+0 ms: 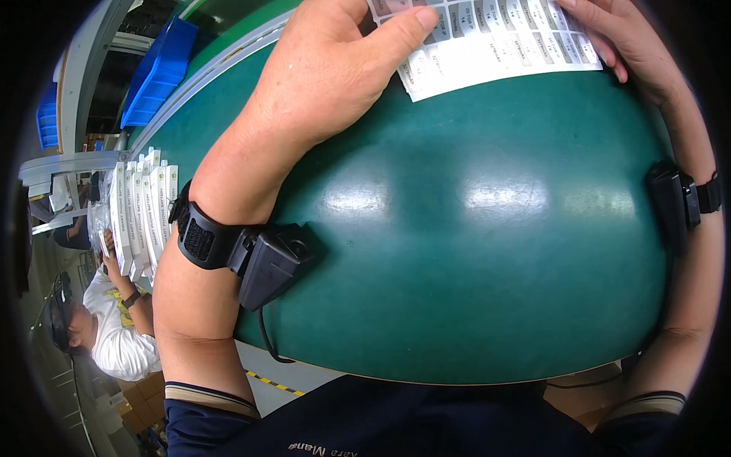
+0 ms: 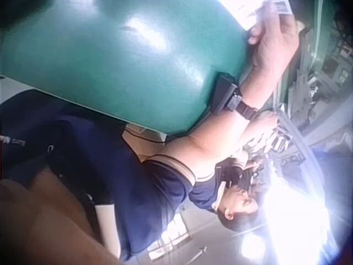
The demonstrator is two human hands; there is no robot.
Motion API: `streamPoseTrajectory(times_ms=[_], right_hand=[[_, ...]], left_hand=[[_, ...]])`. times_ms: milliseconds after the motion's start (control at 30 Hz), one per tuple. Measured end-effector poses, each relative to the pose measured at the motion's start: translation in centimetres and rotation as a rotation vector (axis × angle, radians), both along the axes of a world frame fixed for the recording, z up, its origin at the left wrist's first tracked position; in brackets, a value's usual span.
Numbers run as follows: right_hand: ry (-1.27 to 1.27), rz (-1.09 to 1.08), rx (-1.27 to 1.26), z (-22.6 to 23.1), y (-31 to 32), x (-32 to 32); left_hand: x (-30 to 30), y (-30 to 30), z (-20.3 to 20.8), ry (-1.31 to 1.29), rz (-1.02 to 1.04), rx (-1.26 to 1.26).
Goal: Applying small silver adhesive labels to white plastic product housings on an assembly line.
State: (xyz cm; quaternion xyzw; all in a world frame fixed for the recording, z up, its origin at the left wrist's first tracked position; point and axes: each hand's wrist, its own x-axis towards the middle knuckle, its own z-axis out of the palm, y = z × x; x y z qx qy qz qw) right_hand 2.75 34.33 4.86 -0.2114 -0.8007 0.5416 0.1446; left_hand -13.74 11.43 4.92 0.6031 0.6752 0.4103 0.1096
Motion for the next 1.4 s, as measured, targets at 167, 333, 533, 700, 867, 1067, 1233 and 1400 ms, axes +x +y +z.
streamPoseTrajectory(times_ms=[167,333,533,700,867,1067,1233,1400], right_hand=[[0.022,-0.002,0.005,-0.3,0.2,0.1],[-0.021,0.007,-0.023,-0.2,1.1,0.4],[-0.023,-0.003,0.003,0.2,-0.2,-0.2],[-0.064,-0.003,-0.023,0.4,0.1,0.0],[-0.064,-0.007,-0.010,0.4,0.0,-0.1],[-0.062,-0.046,-0.065,0.8,-0.6,-0.2],[-0.045,-0.034,-0.089,0.7,-0.5,-0.3],[-0.045,-0.005,-0.021,0.3,-0.2,-0.1]], left_hand=[[-0.6,0.7,-0.8,-0.120,-0.030,0.026],[-0.6,0.1,0.0,-0.116,-0.103,0.055],[-0.8,0.7,-1.2,-0.090,0.008,-0.023],[0.3,0.2,-0.2,0.004,0.025,0.015],[-0.6,0.7,-1.0,-0.087,-0.014,0.011],[-0.1,0.4,-0.5,-0.113,-0.031,0.025],[-0.3,0.0,-0.2,-0.084,-0.083,0.039],[-0.2,0.2,-0.5,-0.027,-0.031,0.059]])
